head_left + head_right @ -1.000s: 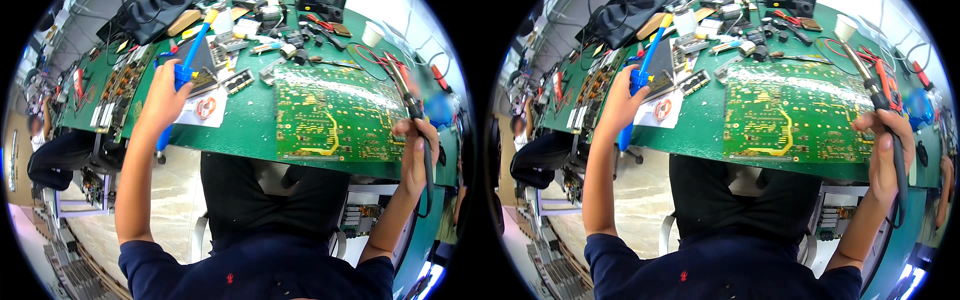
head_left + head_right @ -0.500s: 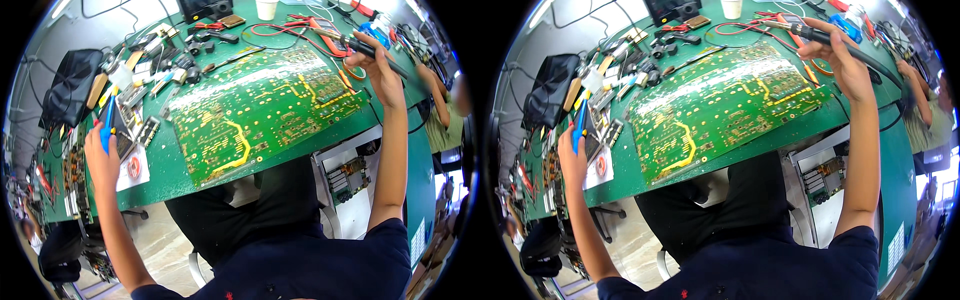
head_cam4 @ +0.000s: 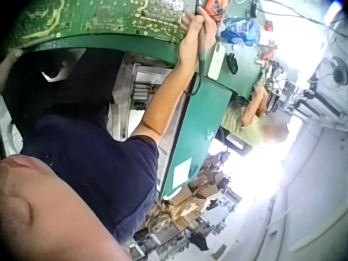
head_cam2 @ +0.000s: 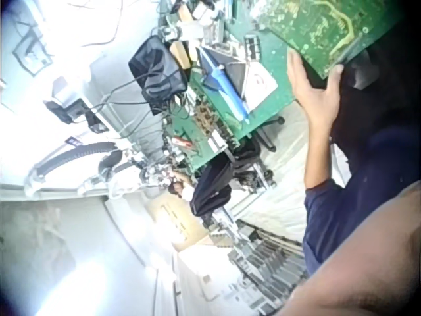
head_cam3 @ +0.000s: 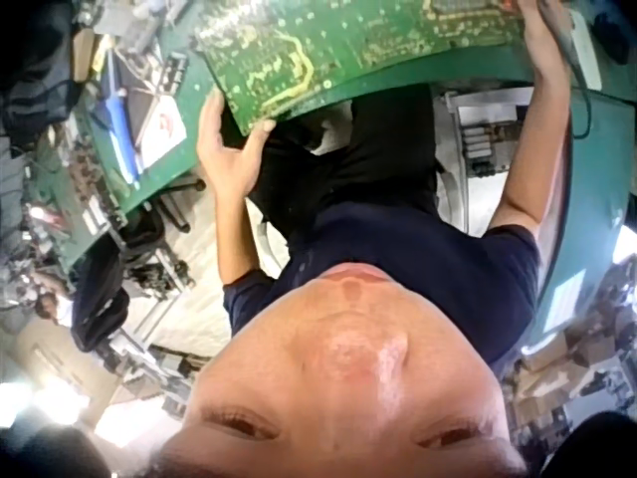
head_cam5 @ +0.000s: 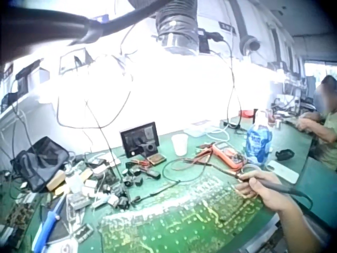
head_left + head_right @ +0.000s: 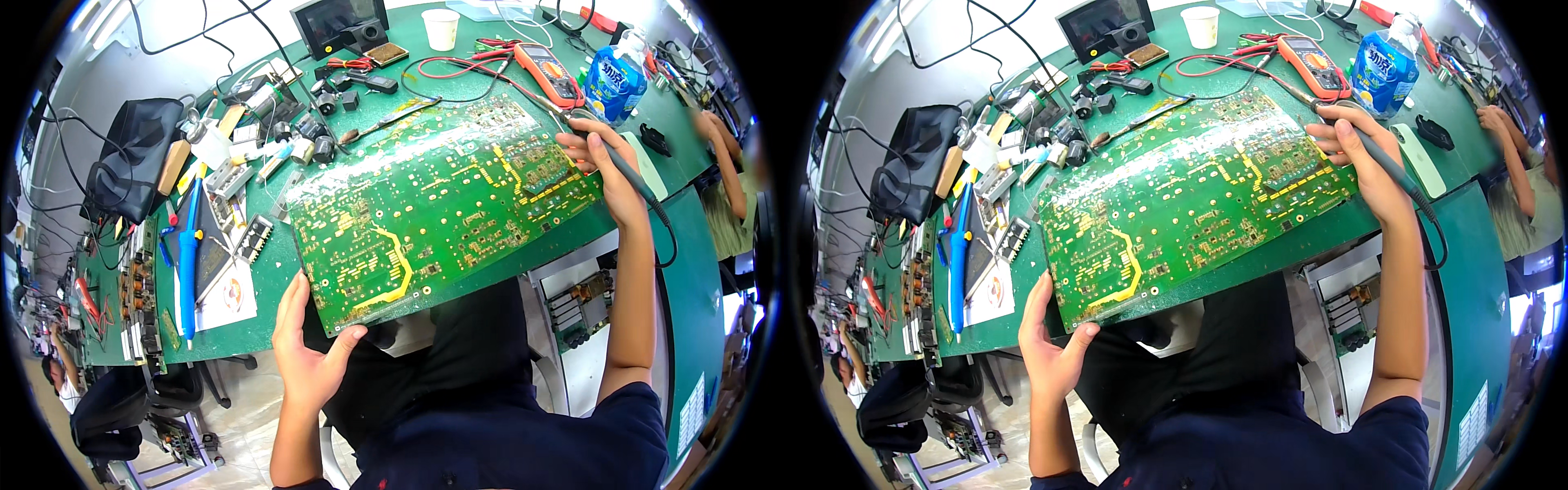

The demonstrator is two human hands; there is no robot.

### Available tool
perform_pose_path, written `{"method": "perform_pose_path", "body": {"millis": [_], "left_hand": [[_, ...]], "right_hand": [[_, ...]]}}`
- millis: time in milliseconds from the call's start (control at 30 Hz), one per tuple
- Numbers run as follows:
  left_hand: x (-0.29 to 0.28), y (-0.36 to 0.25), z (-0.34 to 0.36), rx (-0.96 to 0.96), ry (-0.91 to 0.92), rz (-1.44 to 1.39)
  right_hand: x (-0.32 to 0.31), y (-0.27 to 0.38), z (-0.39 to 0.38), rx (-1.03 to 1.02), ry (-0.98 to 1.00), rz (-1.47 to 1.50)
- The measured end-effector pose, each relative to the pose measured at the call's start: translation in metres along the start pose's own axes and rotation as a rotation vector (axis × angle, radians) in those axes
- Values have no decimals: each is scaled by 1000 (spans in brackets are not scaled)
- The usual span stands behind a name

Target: The person uses a soldering iron and solder wire to apply solder to various points on a large green circuit board. They also use a blue desoldering pump to remove excess solder and a small orange-handled screwdriver to work on a component at the edge of the board.

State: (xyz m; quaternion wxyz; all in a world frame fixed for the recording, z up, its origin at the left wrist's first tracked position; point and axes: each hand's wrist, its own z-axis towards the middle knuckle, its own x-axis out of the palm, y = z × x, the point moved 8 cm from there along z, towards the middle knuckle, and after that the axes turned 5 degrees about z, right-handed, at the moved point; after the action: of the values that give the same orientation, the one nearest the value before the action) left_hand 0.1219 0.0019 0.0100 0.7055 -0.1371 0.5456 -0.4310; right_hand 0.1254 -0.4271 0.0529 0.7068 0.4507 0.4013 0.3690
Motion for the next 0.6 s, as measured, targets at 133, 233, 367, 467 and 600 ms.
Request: {"method": "perform_pose_path", "body": {"millis": [133,233,367,467,600], "left_hand": [[6,-3,6,-13,-3,-101],[10,-5,11,-5,13,-86],[11,-11,19,-15,27,-35],[12,-7,21,-48,56,-12],[9,-19,16,-13,11,80]], "right_hand": [[-10,-5,-1,-16,-13,20],[-15,-10,1,-34,-14,9],[-27,-9,-4,-69,-45,27],[-22,2,-1,-53,41,-48],[-29,12,16,-105,160,-133]]}}
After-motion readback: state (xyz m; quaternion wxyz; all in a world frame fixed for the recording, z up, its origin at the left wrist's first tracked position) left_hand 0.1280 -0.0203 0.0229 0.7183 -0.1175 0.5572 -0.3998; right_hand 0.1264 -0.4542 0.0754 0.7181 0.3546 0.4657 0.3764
